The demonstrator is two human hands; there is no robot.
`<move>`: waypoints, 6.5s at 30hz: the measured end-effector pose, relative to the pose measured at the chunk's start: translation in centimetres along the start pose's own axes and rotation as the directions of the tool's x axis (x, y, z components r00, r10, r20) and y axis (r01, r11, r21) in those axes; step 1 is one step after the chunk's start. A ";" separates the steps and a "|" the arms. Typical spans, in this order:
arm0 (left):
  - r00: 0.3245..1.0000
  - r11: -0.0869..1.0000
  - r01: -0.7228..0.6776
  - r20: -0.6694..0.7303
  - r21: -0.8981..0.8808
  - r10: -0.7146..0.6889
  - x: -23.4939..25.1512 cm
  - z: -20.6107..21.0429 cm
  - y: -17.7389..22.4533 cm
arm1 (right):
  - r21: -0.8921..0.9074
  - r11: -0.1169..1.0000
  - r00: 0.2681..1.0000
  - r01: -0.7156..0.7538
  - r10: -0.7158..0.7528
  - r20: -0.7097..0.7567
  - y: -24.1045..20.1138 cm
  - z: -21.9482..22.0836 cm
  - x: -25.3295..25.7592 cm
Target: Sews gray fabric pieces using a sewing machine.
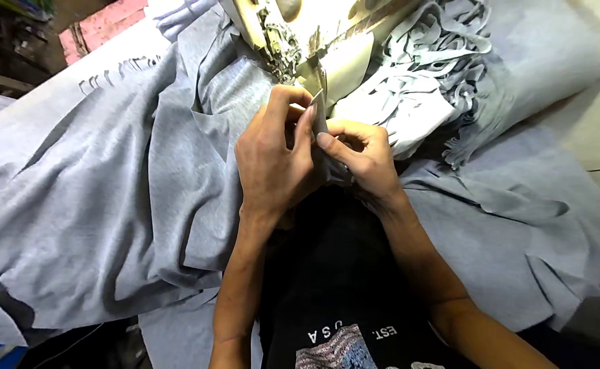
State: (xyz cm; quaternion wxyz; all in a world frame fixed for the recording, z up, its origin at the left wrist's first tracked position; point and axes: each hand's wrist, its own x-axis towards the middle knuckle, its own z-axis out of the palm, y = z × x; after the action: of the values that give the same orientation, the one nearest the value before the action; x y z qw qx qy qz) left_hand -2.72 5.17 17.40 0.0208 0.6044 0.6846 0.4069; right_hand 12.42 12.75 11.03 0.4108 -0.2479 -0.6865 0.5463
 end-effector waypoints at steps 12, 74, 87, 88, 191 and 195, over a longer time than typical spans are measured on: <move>0.988 0.989 0.116 -0.117 0.093 -0.105 3.4 0.2 -2.6 | -0.172 0.985 0.993 0.013 -0.032 -0.111 0.6 0.3 0.0; 0.997 0.901 0.033 0.051 0.433 -0.061 -2.0 0.6 -2.1 | -0.222 0.972 0.992 0.073 -0.094 -0.088 0.1 0.6 -0.5; 0.994 0.899 0.103 -0.016 0.426 -0.107 -0.7 3.2 -0.3 | -0.228 0.971 0.979 0.072 -0.112 -0.170 0.4 0.4 -0.7; 0.994 0.897 0.107 -0.018 0.428 -0.109 -0.7 3.1 -0.2 | -0.232 0.970 0.979 0.072 -0.113 -0.170 0.5 0.4 -0.7; 0.991 0.861 0.130 -0.045 0.492 -0.124 -1.2 3.0 -0.2 | -0.278 0.960 0.986 0.029 -0.073 -0.151 0.7 0.5 -0.5; 0.996 0.884 0.092 -0.047 0.458 -0.079 0.1 1.0 -1.2 | -0.267 0.963 0.991 0.023 -0.056 -0.119 0.4 0.7 -0.3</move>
State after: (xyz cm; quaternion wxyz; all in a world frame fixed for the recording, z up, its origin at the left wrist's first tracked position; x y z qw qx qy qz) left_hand -3.24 5.85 16.08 -0.1142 0.5557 0.7877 0.2401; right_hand 11.95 12.29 10.49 0.4270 -0.3206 -0.7311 0.4248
